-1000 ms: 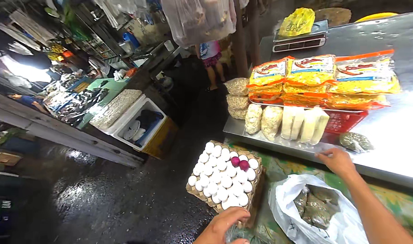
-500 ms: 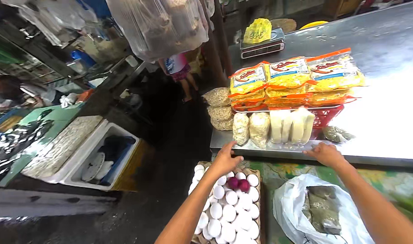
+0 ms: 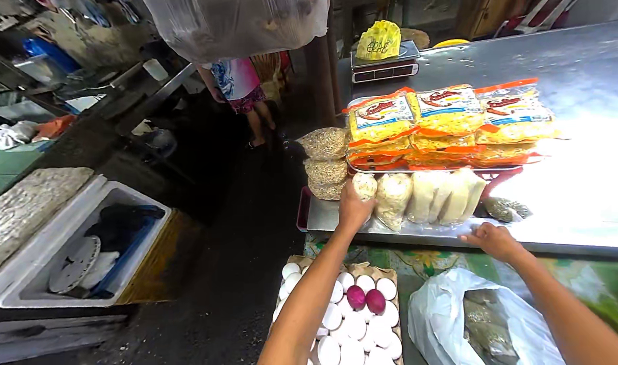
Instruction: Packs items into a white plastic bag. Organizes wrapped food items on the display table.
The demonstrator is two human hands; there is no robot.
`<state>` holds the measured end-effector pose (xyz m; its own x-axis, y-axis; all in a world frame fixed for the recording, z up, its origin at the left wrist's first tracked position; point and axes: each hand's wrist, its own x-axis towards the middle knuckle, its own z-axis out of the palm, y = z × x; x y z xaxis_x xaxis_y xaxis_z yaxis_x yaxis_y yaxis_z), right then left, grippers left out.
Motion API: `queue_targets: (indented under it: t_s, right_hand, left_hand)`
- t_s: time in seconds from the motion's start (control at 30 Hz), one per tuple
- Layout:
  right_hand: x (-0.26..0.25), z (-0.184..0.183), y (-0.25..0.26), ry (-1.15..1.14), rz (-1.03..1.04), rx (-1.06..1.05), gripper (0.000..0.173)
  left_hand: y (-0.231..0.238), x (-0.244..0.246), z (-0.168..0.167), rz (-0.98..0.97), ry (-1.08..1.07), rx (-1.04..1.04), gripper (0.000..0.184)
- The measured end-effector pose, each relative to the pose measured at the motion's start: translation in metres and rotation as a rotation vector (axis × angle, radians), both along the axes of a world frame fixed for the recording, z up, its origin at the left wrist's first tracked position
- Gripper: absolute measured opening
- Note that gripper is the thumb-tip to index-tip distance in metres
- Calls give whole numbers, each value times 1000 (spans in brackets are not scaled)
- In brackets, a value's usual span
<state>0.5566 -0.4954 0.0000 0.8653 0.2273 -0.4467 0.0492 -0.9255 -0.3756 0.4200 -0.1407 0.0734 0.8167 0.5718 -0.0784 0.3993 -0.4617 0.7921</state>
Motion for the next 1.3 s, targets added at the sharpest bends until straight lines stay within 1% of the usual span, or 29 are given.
queue_targets:
  t_s: [0.13,0.27,0.37,0.5,0.6,0.7,0.77,0.87,0.93,1.03,1.1,1.13,1.2,1.23,1.3]
  right_hand:
    - [0,2,-3,20,-8,1,62]
    - [-1,3,-2,29,-16,17,62]
    - [-2,4,-5,-1,-13,69,62]
    - [-8,6,-3,-1,-32,63,63]
    - [-9,10,-2,-9,-48,66,62]
    - [-9,11,-3,-7,-51,63,61]
    - [-9,9,-3,-10,-51,63,61]
    - [-9,6,-3,-21,-52,78,60]
    - [-9,6,-2,-21,-50,87,60]
    - [-7,4,-3,-31,-57,86,61]
    - [-10,4,-4,-28,-62,73,60]
    - [-17,7,-3,-25,-55,74,58]
    - [-46,28,12,-60,13,125,40]
    - [-67,44,25,-68,56,193,35]
    - [-115,71,57,-22,98,425,35]
  left_hand:
    - [15,-4,-2,-63,-65,-36,89]
    - [32,-15,0,-142,-59,-72,89]
    - [45,-19,11,-233,-13,-69,89]
    - [71,-15,14,-369,5,-189,90]
    - [80,-13,21,-413,-13,-229,85]
    - [85,-21,33,-403,-39,-238,83]
    - [91,-25,35,-394,-46,-250,83]
    - [96,-21,21,-398,1,-276,84]
    - [93,-20,12,-376,35,-252,84]
    - [83,-25,1,-236,-16,-190,84]
    - [72,-31,-10,-121,-52,-155,87]
    - [63,-35,-12,-75,-59,-133,89]
    - [47,-41,-4,-25,-51,-71,88]
    - [40,-42,1,-13,-50,-34,86]
    - [29,-44,9,7,-39,19,81]
